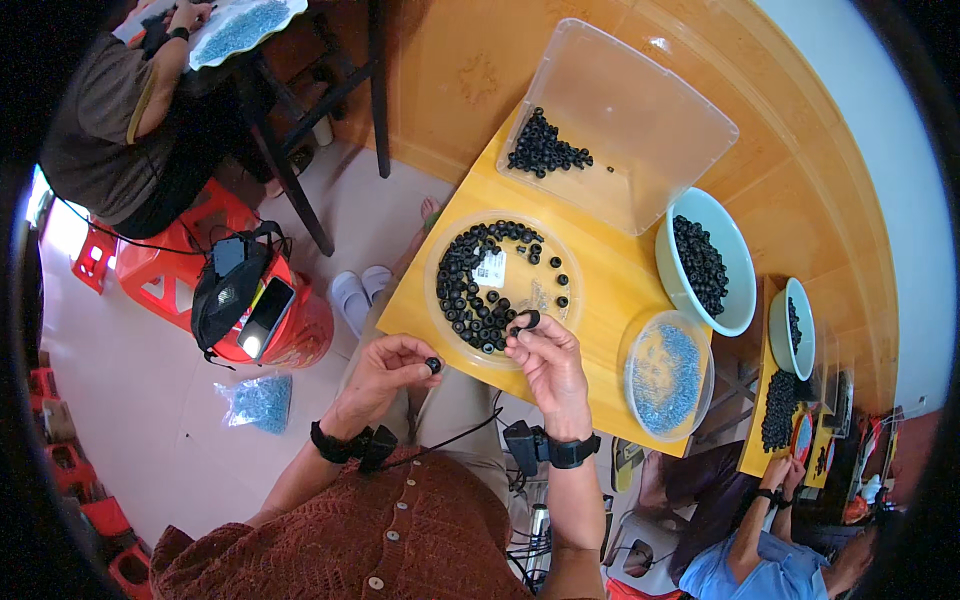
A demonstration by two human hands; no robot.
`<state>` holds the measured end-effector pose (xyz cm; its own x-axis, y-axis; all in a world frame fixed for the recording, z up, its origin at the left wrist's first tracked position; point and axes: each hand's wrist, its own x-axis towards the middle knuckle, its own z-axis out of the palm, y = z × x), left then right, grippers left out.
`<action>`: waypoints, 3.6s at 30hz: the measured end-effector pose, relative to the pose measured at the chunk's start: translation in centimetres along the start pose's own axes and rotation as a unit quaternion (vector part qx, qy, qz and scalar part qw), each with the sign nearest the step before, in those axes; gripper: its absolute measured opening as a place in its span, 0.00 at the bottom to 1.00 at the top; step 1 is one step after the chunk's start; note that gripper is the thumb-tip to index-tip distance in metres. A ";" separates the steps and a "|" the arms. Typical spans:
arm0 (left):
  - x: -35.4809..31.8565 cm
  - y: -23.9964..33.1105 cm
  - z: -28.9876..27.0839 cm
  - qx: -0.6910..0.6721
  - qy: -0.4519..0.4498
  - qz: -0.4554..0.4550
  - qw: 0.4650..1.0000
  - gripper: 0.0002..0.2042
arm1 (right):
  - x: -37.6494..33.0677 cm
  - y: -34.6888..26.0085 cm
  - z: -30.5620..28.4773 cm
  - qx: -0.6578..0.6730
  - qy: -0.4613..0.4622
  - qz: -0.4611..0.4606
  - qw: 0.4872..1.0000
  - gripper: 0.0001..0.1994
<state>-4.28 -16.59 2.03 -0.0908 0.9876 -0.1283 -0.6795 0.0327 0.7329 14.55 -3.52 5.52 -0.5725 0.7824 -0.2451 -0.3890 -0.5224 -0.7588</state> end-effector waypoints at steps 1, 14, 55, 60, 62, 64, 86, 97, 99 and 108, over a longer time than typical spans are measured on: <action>0.0 0.0 0.0 0.000 0.002 0.002 1.000 0.08 | -0.1 -0.1 0.4 -0.035 0.003 -0.014 0.999 0.08; 0.3 0.9 1.2 -0.010 -0.010 0.001 1.000 0.09 | -3.4 1.0 5.9 -0.370 0.046 -0.134 0.918 0.07; -0.4 0.3 0.5 0.076 -0.028 0.088 0.993 0.09 | -4.2 1.6 9.1 -0.583 -0.005 -0.294 0.758 0.06; -0.4 0.4 0.5 0.077 -0.030 0.094 0.992 0.09 | -4.2 1.6 9.3 -0.592 -0.012 -0.297 0.749 0.06; -0.4 0.3 0.5 0.073 -0.031 0.094 0.992 0.09 | -4.3 1.6 9.4 -0.595 -0.012 -0.297 0.747 0.06; -0.5 0.3 0.5 0.069 -0.031 0.093 0.993 0.09 | -4.4 1.5 9.5 -0.599 -0.012 -0.297 0.744 0.06; -0.2 -1.4 1.3 0.147 0.068 0.107 0.981 0.09 | -3.1 4.2 8.2 -0.644 0.025 -0.291 0.707 0.08; 0.0 -0.6 0.9 0.059 0.029 0.083 0.994 0.09 | -2.7 3.1 7.1 -0.408 0.019 -0.136 0.903 0.08; -0.1 -0.1 1.2 0.019 0.020 0.071 0.997 0.09 | -2.9 2.8 7.6 -0.383 0.033 -0.151 0.911 0.08; 0.0 -0.2 1.2 0.021 0.013 0.071 0.997 0.09 | -3.7 2.6 8.6 -0.478 0.072 -0.218 0.848 0.05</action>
<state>-3.30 -16.42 2.69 -0.2034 0.9784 -0.0378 -0.6278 -0.1007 0.7718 9.47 -10.66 9.64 -0.4033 0.8999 0.1660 0.2613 0.2871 -0.9216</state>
